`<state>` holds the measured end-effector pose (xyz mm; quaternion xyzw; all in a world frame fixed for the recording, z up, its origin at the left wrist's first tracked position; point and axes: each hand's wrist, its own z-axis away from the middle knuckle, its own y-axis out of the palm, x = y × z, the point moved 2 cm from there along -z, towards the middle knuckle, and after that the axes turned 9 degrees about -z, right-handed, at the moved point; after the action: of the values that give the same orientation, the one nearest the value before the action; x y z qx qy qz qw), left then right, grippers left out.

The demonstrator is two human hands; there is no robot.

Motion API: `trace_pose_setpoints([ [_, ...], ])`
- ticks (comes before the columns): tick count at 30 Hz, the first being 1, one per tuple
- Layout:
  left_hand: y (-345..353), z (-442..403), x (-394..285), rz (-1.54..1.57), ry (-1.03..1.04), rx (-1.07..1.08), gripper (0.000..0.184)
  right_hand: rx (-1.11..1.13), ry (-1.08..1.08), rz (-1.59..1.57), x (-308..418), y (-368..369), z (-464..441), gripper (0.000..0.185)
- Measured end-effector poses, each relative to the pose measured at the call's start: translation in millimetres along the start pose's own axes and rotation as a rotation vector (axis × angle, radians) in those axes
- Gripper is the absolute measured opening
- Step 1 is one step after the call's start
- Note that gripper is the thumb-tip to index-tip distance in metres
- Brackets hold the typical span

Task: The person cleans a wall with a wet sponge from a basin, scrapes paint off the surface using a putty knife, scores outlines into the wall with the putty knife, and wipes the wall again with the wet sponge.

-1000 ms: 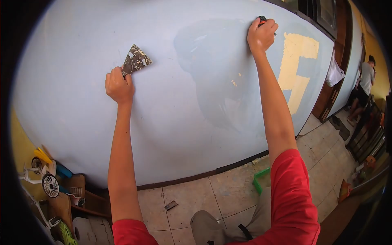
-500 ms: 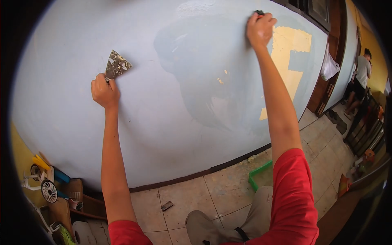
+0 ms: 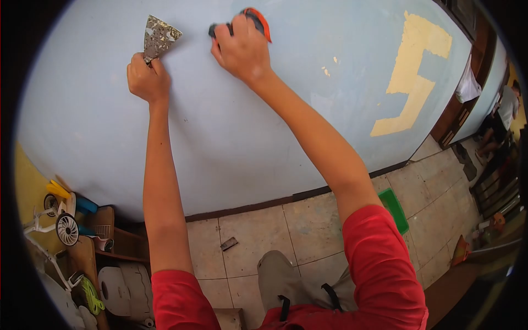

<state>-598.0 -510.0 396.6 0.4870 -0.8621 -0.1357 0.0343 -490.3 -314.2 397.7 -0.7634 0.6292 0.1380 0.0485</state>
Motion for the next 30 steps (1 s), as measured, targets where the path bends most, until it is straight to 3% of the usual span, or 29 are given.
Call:
trace_pose_setpoints([
  [4,3,-3,0,-0.057,0.015,-0.003,0.006,0.048,0.134,0.033,-41,-84,131,0.025],
  [6,2,-1,1,-0.074,0.049,0.015,0.004,0.081,0.389,0.286,-95,-134,138,0.024],
  [8,4,-1,0,-0.096,0.029,0.019,0.007,-0.048,0.583,0.348,-149,-151,106,0.033],
  [10,4,-3,-2,-0.098,0.035,0.011,0.008,-0.141,0.532,0.38,-155,-129,39,0.035],
  [11,2,-3,-2,-0.102,0.047,0.011,0.009,-0.21,0.315,0.463,-166,-102,13,0.025],
  [12,2,-3,-2,-0.107,0.038,0.01,0.01,-0.203,0.368,0.389,-110,-91,-32,0.015],
  [14,5,-4,3,-0.109,0.047,-0.004,0.01,-0.287,0.1,0.158,-69,-45,-62,0.015],
  [16,4,-2,2,-0.09,0.056,-0.003,0.011,-0.07,0.094,-0.1,-24,-24,-40,0.013],
  [17,6,-4,3,-0.102,0.044,-0.002,0.011,0.012,0.013,-0.03,-20,-1,3,0.016],
  [18,5,-3,4,-0.115,0.027,0.007,0.012,-0.075,-0.114,-0.06,-5,-3,49,0.017],
  [20,4,0,7,-0.123,0.028,0.003,0.012,0.075,-0.19,-0.122,17,-31,144,0.021],
  [22,8,-2,10,-0.135,0.046,-0.011,0.014,0.208,-0.038,-0.239,-11,-77,226,0.02],
  [24,14,-1,15,-0.176,0.048,0.007,0.014,0.229,0.121,-0.077,-70,-136,252,0.034],
  [26,13,0,20,-0.221,0.057,0.035,0.015,0.18,0.164,0.064,-138,-160,227,0.03],
  [29,10,-1,14,-0.254,0.028,0.027,0.019,-0.18,0.231,0.125,-172,-138,123,0.018],
  [30,9,-1,11,-0.265,0.017,0.025,0.02,-0.137,0.268,0.143,-157,-128,94,0.019],
])
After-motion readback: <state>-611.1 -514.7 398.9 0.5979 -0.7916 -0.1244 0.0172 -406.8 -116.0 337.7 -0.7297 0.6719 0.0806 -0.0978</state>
